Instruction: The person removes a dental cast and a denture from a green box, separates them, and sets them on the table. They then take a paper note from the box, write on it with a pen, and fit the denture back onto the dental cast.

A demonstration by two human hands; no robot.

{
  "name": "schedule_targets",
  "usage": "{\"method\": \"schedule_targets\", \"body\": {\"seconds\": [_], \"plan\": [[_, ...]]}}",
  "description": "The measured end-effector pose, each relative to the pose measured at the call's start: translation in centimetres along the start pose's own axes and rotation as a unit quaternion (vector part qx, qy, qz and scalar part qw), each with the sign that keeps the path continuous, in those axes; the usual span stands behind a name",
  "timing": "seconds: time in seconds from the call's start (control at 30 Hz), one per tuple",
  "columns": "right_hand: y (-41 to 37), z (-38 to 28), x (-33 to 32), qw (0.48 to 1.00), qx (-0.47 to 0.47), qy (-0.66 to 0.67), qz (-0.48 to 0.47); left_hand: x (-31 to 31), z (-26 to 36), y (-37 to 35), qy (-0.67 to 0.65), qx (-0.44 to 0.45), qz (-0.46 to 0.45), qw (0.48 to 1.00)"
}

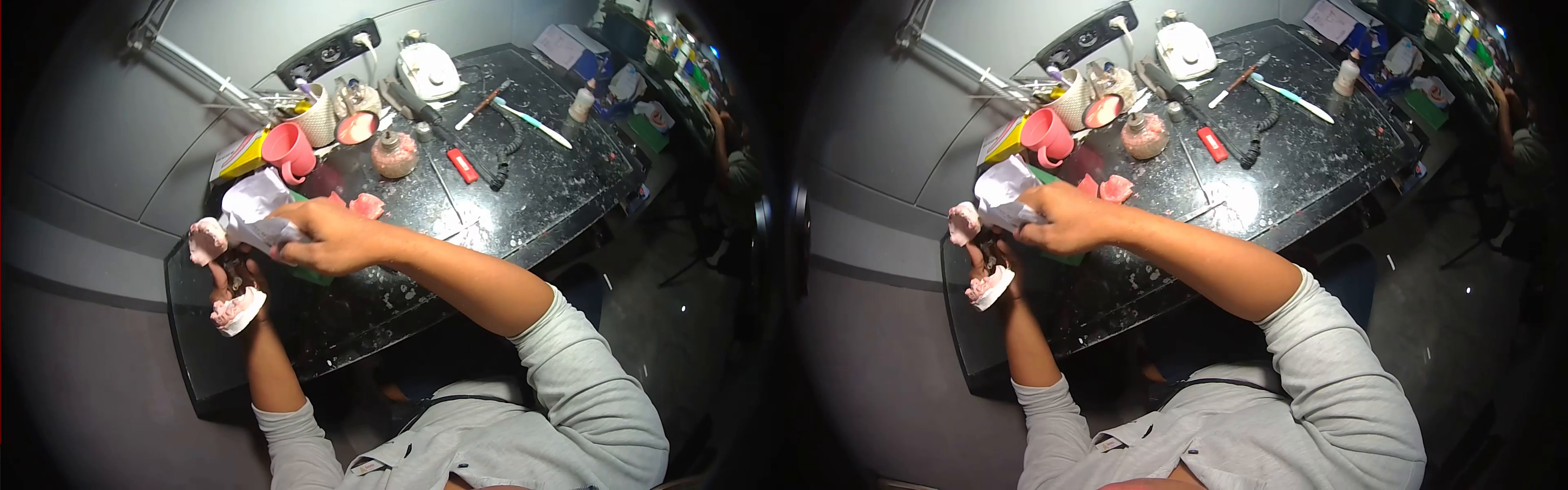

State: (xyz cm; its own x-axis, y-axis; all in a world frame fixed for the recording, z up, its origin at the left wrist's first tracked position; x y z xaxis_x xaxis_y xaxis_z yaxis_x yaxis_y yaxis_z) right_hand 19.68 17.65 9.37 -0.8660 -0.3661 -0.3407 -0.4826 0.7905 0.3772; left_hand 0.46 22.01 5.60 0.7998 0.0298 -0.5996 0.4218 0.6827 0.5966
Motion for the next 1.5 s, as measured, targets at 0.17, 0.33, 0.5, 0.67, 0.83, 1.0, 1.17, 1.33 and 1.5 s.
{"method": "schedule_targets", "body": {"seconds": [0.17,0.33,0.5,0.67,0.83,1.0,1.17,1.33,1.5], "plan": [[-0.3,-1.3,0.9,0.989,-0.118,-0.084,0.043,0.2,-1.0,-0.5,-0.07,0.02,0.033,0.997],[-0.2,-0.5,0.9,0.993,-0.091,-0.074,0.025,1.3,-6.0,-1.3,-0.444,-0.17,0.106,0.873],[-3.5,-1.3,-2.1,0.948,0.137,-0.161,-0.239,0.4,-2.0,-0.3,-0.07,-0.076,0.021,0.994],[-7.2,2.5,-19.6,0.926,0.215,-0.276,0.14,0.8,-8.3,-3.1,-0.519,-0.247,0.209,0.791],[-8.6,9.8,-20.9,0.847,0.361,-0.382,0.079,3.7,-2.4,0.2,-0.772,-0.022,-0.101,0.627],[-8.8,10.5,-20.4,0.816,0.352,-0.445,0.116,3.9,-1.7,0.3,-0.773,0.01,-0.14,0.618],[-8.7,10.0,-20.2,0.8,0.334,-0.487,0.103,3.9,-1.1,0.6,-0.781,-0.004,-0.125,0.612],[-9.3,7.4,-21.7,0.899,0.216,-0.312,0.219,4.0,-2.1,0.2,-0.788,0.0,-0.134,0.601],[-8.5,7.4,-20.7,0.96,0.124,-0.136,0.21,4.2,-1.6,0.4,-0.789,0.004,-0.147,0.596]]}}
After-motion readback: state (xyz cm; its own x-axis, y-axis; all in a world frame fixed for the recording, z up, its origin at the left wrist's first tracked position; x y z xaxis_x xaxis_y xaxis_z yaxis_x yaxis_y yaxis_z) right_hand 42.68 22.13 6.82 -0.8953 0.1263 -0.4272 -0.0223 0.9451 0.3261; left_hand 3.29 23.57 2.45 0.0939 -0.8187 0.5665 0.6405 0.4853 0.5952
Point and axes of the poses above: each hand's wrist, its own y-axis towards the middle knuckle, its own x-axis out of the palm, z = x × y, the point moved 10 cm from there along y, towards the middle knuckle, and after that the axes turned 11 degrees about -z, right-handed, at the moved point
